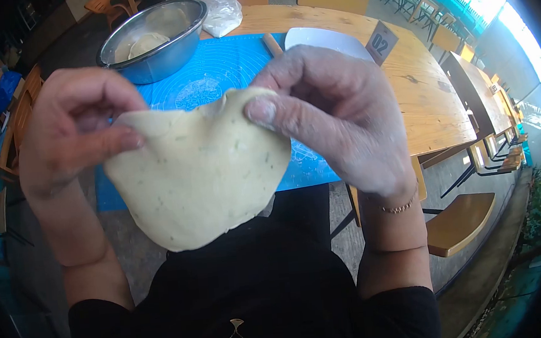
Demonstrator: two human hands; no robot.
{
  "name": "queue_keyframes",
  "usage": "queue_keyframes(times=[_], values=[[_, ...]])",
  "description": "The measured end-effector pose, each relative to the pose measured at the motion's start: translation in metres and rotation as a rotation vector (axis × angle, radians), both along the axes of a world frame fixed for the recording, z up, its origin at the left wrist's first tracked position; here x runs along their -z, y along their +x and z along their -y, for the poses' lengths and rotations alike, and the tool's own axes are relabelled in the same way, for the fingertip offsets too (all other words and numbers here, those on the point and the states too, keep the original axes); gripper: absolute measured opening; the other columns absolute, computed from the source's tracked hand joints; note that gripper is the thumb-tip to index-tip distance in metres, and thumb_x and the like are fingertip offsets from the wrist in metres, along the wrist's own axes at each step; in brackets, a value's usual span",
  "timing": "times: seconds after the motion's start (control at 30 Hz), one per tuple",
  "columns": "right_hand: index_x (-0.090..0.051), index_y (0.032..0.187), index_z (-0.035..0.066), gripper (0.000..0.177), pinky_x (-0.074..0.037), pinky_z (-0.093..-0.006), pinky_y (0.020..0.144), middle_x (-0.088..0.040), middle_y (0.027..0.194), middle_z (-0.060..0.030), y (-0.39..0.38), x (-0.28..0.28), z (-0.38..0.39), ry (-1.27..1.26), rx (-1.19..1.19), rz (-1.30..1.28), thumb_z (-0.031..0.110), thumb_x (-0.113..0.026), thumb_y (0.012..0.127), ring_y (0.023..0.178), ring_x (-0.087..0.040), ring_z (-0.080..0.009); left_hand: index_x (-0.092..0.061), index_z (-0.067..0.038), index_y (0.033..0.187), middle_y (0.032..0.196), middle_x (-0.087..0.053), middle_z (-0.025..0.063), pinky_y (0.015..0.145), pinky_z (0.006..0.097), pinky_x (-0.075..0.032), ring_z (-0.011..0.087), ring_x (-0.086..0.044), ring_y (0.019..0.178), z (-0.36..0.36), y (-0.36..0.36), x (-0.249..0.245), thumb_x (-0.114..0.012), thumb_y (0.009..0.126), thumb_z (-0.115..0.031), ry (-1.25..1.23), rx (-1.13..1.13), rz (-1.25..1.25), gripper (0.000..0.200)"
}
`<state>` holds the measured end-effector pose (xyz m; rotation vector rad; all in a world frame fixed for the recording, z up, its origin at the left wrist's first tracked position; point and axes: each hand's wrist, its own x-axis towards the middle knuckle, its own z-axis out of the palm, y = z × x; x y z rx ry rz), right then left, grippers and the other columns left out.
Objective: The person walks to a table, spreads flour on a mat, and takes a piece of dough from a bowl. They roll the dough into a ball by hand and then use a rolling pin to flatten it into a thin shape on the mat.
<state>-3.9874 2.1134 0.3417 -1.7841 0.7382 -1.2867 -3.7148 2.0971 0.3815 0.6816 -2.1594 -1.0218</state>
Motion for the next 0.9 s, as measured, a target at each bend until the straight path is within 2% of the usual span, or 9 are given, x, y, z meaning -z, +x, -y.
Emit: queue_keyframes(times=[0.17, 0.27, 0.33, 0.37, 0.43, 0.53, 0.63, 0.77, 0.9], values=[[-0.067, 0.098, -0.002, 0.023, -0.048, -0.0211, 0.068, -0.066, 0.082, -0.0020, 0.012, 0.051, 0.097, 0.113, 0.247, -0.371, 0.020, -0.067, 0.091, 0.071, -0.060, -0.0057, -0.064, 0.005, 0.101, 0.084, -0.068, 0.0069, 0.067, 0.0237, -0.051, 0.0107, -0.065, 0.075, 0.104, -0.013, 0.051, -0.073, 0.081, -0.011, 0.125, -0.253, 0.337, 0.027], [-0.064, 0.110, -0.004, 0.029, -0.054, -0.0319, 0.077, -0.069, 0.086, -0.0078, 0.016, 0.103, 0.137, 0.128, 0.366, -0.663, 0.019, -0.063, 0.093, 0.076, -0.066, -0.0167, -0.061, 0.006, 0.108, 0.096, -0.068, 0.0139, 0.080, 0.0325, -0.053, 0.0215, -0.067, 0.090, 0.130, -0.021, 0.102, -0.071, 0.082, -0.012, -0.043, -0.506, 0.643, 0.034], [-0.057, 0.123, -0.005, 0.039, -0.051, -0.0418, 0.092, -0.068, 0.105, -0.0185, 0.023, 0.116, 0.123, -0.203, 0.573, -0.934, 0.019, -0.061, 0.093, 0.097, -0.066, -0.0302, -0.060, 0.004, 0.113, 0.118, -0.061, 0.0249, 0.093, 0.0442, -0.047, 0.0351, -0.059, 0.110, 0.119, -0.025, 0.129, -0.068, 0.084, -0.013, -0.302, -0.662, 0.812, 0.035], [-0.057, 0.123, -0.005, 0.039, -0.051, -0.0418, 0.092, -0.068, 0.105, -0.0185, 0.024, 0.114, 0.114, -0.198, 0.573, -0.934, 0.019, -0.061, 0.093, 0.097, -0.066, -0.0302, -0.060, 0.004, 0.113, 0.118, -0.061, 0.0249, 0.093, 0.0442, -0.047, 0.0351, -0.059, 0.110, 0.113, -0.028, 0.133, -0.068, 0.084, -0.013, -0.300, -0.658, 0.815, 0.035], [-0.050, 0.130, -0.006, 0.051, -0.043, -0.0427, 0.100, -0.052, 0.133, -0.0266, 0.026, 0.105, 0.094, -0.392, 0.488, -0.913, 0.024, -0.061, 0.090, 0.121, -0.051, -0.0389, -0.051, 0.000, 0.130, 0.138, -0.045, 0.0266, 0.107, 0.0467, -0.036, 0.0392, -0.044, 0.129, 0.100, -0.034, 0.143, -0.060, 0.091, -0.020, -0.435, -0.584, 0.655, 0.045], [-0.047, 0.133, -0.008, 0.057, -0.034, -0.0459, 0.109, -0.043, 0.141, -0.0274, 0.030, 0.117, 0.066, -0.625, 0.346, -0.960, 0.032, -0.056, 0.094, 0.132, -0.040, -0.0433, -0.041, 0.000, 0.140, 0.149, -0.033, 0.0250, 0.114, 0.0492, -0.025, 0.0410, -0.028, 0.140, 0.083, -0.034, 0.158, -0.052, 0.097, -0.030, -0.548, -0.365, 0.695, 0.053], [-0.043, 0.136, -0.009, 0.064, -0.030, -0.0485, 0.111, -0.040, 0.144, -0.0272, 0.022, 0.138, 0.051, -0.485, 0.307, -1.112, 0.042, -0.048, 0.097, 0.135, -0.036, -0.0435, -0.033, 0.000, 0.145, 0.154, -0.024, 0.0239, 0.116, 0.0514, -0.019, 0.0406, -0.017, 0.145, 0.075, -0.026, 0.174, -0.048, 0.099, -0.032, -0.484, -0.357, 0.855, 0.058], [-0.044, 0.136, -0.008, 0.066, -0.025, -0.0463, 0.115, -0.038, 0.146, -0.0267, 0.015, 0.112, 0.053, -0.153, 0.239, -1.131, 0.046, -0.045, 0.099, 0.140, -0.029, -0.0419, -0.039, 0.001, 0.142, 0.149, -0.034, 0.0246, 0.114, 0.0489, -0.025, 0.0408, -0.028, 0.140, 0.078, -0.025, 0.172, -0.049, 0.099, -0.031, -0.489, -0.412, 0.763, 0.054], [-0.046, 0.133, -0.010, 0.066, -0.027, -0.0500, 0.113, -0.041, 0.143, -0.0291, 0.022, 0.116, 0.074, -0.380, 0.302, -0.944, 0.046, -0.045, 0.098, 0.137, -0.032, -0.0455, -0.048, 0.003, 0.134, 0.137, -0.048, 0.0245, 0.110, 0.0464, -0.032, 0.0404, -0.042, 0.130, 0.106, -0.023, 0.151, -0.049, 0.098, -0.029, -0.312, -0.533, 0.704, 0.047]])
